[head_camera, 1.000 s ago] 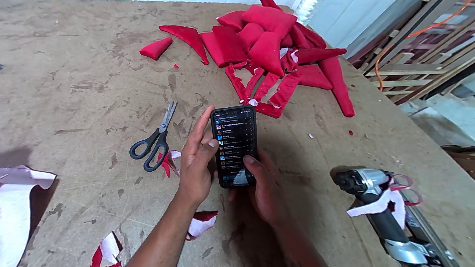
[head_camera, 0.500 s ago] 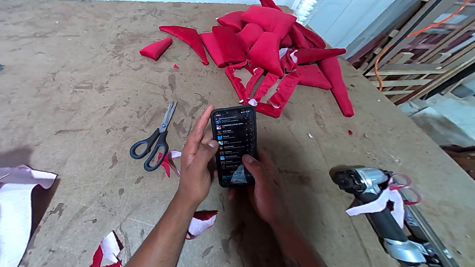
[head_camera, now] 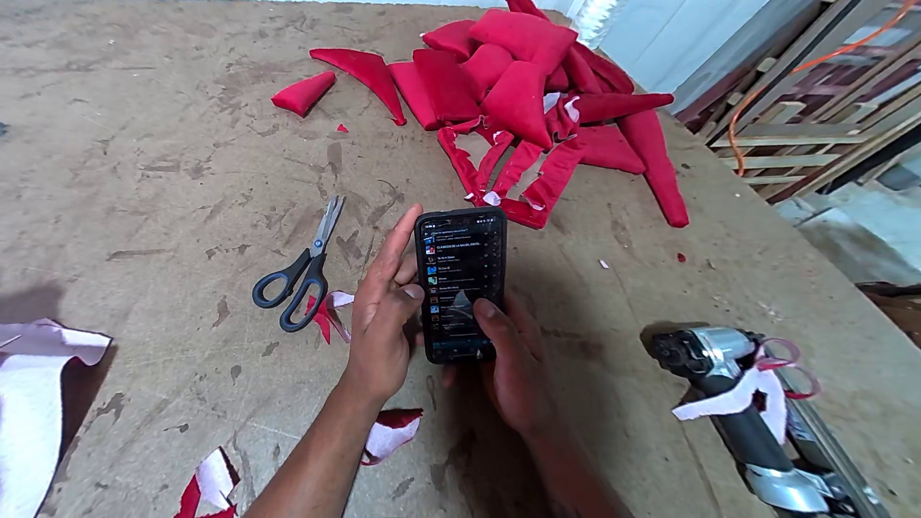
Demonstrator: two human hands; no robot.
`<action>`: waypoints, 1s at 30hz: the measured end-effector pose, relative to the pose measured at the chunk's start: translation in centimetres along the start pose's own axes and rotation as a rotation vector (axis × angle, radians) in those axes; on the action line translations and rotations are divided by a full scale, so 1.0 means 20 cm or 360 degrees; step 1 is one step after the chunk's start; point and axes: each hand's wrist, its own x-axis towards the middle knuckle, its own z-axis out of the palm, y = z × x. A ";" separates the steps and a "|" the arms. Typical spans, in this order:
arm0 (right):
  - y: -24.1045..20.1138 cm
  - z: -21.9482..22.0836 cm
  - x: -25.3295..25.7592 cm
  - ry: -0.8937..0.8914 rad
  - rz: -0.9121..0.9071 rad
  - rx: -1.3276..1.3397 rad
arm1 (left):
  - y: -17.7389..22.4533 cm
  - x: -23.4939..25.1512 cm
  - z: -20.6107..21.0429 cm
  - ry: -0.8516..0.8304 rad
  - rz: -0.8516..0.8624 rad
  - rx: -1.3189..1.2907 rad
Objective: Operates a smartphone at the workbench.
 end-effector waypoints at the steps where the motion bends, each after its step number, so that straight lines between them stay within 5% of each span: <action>1: 0.00 0.00 0.00 0.0006 -0.0002 -0.0002 | 0.00 0.00 0.00 0.0000 0.0002 -0.0005; 30: -0.01 0.01 0.00 0.0063 0.0018 -0.0049 | 0.01 0.00 0.02 0.0023 -0.0006 0.0060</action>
